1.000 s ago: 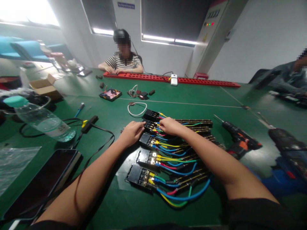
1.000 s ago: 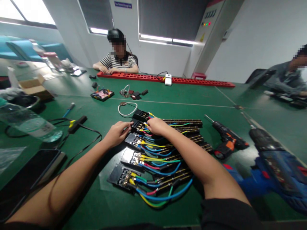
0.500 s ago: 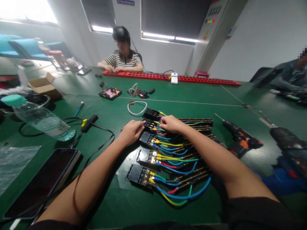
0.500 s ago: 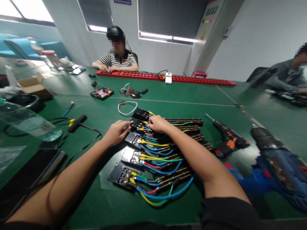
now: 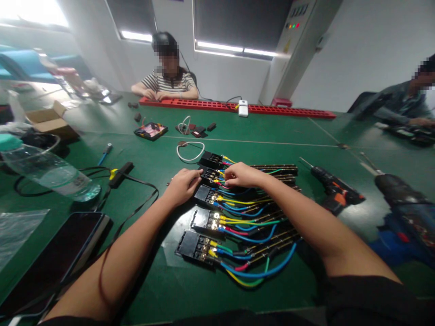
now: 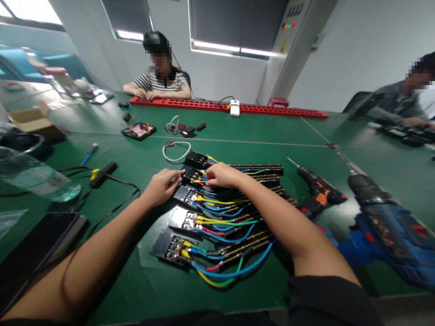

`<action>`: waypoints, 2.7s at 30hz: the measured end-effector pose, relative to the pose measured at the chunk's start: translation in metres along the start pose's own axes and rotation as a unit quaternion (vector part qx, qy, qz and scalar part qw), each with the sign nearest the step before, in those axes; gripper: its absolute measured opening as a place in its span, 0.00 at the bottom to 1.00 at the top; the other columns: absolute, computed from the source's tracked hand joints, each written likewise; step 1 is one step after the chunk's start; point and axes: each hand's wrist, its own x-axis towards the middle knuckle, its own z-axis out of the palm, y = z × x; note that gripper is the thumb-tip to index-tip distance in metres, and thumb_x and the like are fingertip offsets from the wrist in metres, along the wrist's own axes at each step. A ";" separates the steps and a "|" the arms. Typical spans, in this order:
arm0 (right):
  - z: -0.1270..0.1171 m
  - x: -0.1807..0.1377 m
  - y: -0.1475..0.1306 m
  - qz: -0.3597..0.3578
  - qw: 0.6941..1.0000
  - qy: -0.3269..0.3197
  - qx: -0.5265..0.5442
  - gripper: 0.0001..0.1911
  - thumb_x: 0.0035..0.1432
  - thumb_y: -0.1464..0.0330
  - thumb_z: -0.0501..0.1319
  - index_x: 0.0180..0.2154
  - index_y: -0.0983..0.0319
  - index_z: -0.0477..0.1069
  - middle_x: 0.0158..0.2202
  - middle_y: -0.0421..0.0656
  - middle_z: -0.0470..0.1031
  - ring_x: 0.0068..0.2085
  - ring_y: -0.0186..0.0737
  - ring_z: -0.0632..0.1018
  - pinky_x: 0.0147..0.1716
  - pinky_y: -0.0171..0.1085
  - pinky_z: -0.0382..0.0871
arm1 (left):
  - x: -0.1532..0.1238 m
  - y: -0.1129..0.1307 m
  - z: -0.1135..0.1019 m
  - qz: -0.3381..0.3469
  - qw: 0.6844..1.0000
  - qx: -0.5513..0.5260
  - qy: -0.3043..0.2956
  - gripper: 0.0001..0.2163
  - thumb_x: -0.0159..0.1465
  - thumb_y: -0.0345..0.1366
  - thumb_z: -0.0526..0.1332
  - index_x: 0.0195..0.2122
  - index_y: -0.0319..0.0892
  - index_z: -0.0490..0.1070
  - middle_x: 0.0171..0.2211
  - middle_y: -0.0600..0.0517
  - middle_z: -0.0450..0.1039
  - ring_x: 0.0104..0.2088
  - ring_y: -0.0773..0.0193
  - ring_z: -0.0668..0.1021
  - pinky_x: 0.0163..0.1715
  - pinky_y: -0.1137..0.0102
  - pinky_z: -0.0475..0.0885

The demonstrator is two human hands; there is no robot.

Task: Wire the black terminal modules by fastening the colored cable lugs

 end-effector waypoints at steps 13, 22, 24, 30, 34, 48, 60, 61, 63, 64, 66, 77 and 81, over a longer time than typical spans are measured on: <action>-0.005 -0.002 0.011 0.037 0.997 0.058 0.024 0.08 0.63 0.68 0.59 0.31 0.63 0.71 0.28 0.41 0.72 0.31 0.36 0.69 0.32 0.35 0.56 | -0.001 -0.002 0.001 0.011 1.000 -0.004 0.012 0.09 0.71 0.39 0.54 0.40 0.43 0.72 0.52 0.45 0.80 0.41 0.55 0.78 0.44 0.60 0.74; -0.018 -0.009 0.031 -0.003 0.988 0.024 0.150 0.13 0.58 0.58 0.59 0.29 0.61 0.66 0.26 0.36 0.64 0.29 0.34 0.64 0.31 0.35 0.55 | 0.000 -0.003 0.001 0.003 1.000 0.001 0.006 0.11 0.71 0.40 0.54 0.43 0.43 0.73 0.51 0.45 0.80 0.42 0.55 0.78 0.45 0.59 0.74; -0.023 -0.014 0.033 -0.011 0.986 0.014 0.168 0.14 0.58 0.57 0.59 0.30 0.61 0.66 0.26 0.36 0.63 0.29 0.34 0.63 0.31 0.35 0.55 | 0.000 -0.002 0.000 0.000 1.000 0.002 0.004 0.11 0.71 0.40 0.54 0.44 0.43 0.73 0.51 0.45 0.80 0.42 0.54 0.78 0.46 0.58 0.74; -0.033 -0.026 0.035 -0.006 0.979 0.020 0.203 0.16 0.58 0.54 0.60 0.29 0.60 0.64 0.25 0.35 0.60 0.29 0.34 0.62 0.30 0.36 0.54 | 0.000 -0.001 0.000 0.000 1.000 0.000 0.002 0.10 0.71 0.40 0.54 0.42 0.44 0.73 0.52 0.45 0.80 0.42 0.55 0.78 0.45 0.59 0.74; -0.039 -0.030 0.040 0.001 0.977 0.034 0.210 0.18 0.57 0.53 0.61 0.29 0.60 0.64 0.26 0.35 0.61 0.29 0.34 0.62 0.31 0.36 0.55 | 0.000 -0.001 0.000 0.002 1.000 -0.003 0.004 0.09 0.71 0.40 0.54 0.42 0.44 0.72 0.53 0.46 0.79 0.42 0.55 0.78 0.45 0.59 0.73; -0.027 -0.019 0.030 0.002 0.987 0.051 0.153 0.13 0.58 0.58 0.59 0.31 0.60 0.65 0.28 0.38 0.65 0.30 0.36 0.65 0.33 0.37 0.58 | 0.000 -0.002 0.000 0.003 1.000 0.001 0.003 0.10 0.72 0.40 0.53 0.41 0.44 0.72 0.52 0.45 0.79 0.42 0.54 0.78 0.45 0.58 0.73; -0.016 -0.011 0.017 0.017 0.995 0.030 0.092 0.05 0.57 0.66 0.61 0.32 0.62 0.69 0.28 0.39 0.71 0.31 0.36 0.68 0.33 0.35 0.59 | -0.001 -0.001 0.000 0.000 1.000 -0.003 0.000 0.10 0.71 0.40 0.53 0.43 0.44 0.73 0.52 0.45 0.79 0.43 0.54 0.78 0.47 0.57 0.74; -0.016 -0.011 0.016 0.020 0.995 0.029 0.090 0.05 0.57 0.66 0.61 0.32 0.62 0.70 0.29 0.39 0.71 0.31 0.36 0.69 0.33 0.35 0.59 | -0.001 -0.001 0.000 0.000 1.000 -0.004 0.000 0.10 0.71 0.40 0.53 0.42 0.44 0.73 0.52 0.45 0.79 0.43 0.54 0.78 0.48 0.57 0.74; -0.015 -0.010 0.014 0.025 0.996 0.030 0.083 0.05 0.57 0.67 0.61 0.33 0.62 0.71 0.29 0.40 0.72 0.31 0.36 0.70 0.34 0.35 0.59 | -0.001 0.000 0.000 0.001 1.000 -0.006 0.002 0.10 0.71 0.40 0.54 0.42 0.44 0.72 0.53 0.45 0.79 0.43 0.54 0.78 0.48 0.58 0.74; -0.014 -0.011 0.013 0.025 0.996 0.032 0.078 0.04 0.58 0.67 0.61 0.34 0.62 0.71 0.29 0.40 0.73 0.31 0.36 0.70 0.34 0.35 0.59 | -0.001 0.000 0.000 0.002 1.000 -0.008 0.004 0.10 0.71 0.40 0.54 0.41 0.44 0.72 0.53 0.45 0.79 0.43 0.54 0.78 0.48 0.58 0.74; -0.012 -0.011 0.011 0.022 0.997 0.034 0.061 0.04 0.59 0.68 0.61 0.34 0.62 0.72 0.30 0.40 0.73 0.31 0.36 0.70 0.34 0.35 0.59 | -0.001 0.000 0.000 0.002 1.000 -0.008 0.005 0.09 0.71 0.40 0.54 0.40 0.44 0.72 0.53 0.45 0.79 0.43 0.55 0.78 0.47 0.58 0.74; 0.003 -0.020 -0.008 0.028 0.985 0.128 -0.117 0.08 0.61 0.71 0.62 0.44 0.64 0.71 0.41 0.49 0.76 0.38 0.42 0.73 0.37 0.37 0.60 | -0.001 -0.001 0.001 -0.003 1.000 -0.006 0.005 0.11 0.71 0.40 0.54 0.41 0.44 0.74 0.52 0.46 0.80 0.42 0.55 0.78 0.46 0.58 0.74; 0.010 -0.025 -0.019 -0.042 0.985 0.108 -0.124 0.08 0.67 0.65 0.60 0.38 0.63 0.74 0.38 0.48 0.76 0.38 0.41 0.74 0.37 0.37 0.61 | -0.001 -0.003 0.002 0.001 1.000 -0.003 0.007 0.10 0.71 0.40 0.54 0.41 0.44 0.74 0.53 0.46 0.79 0.43 0.55 0.78 0.47 0.58 0.74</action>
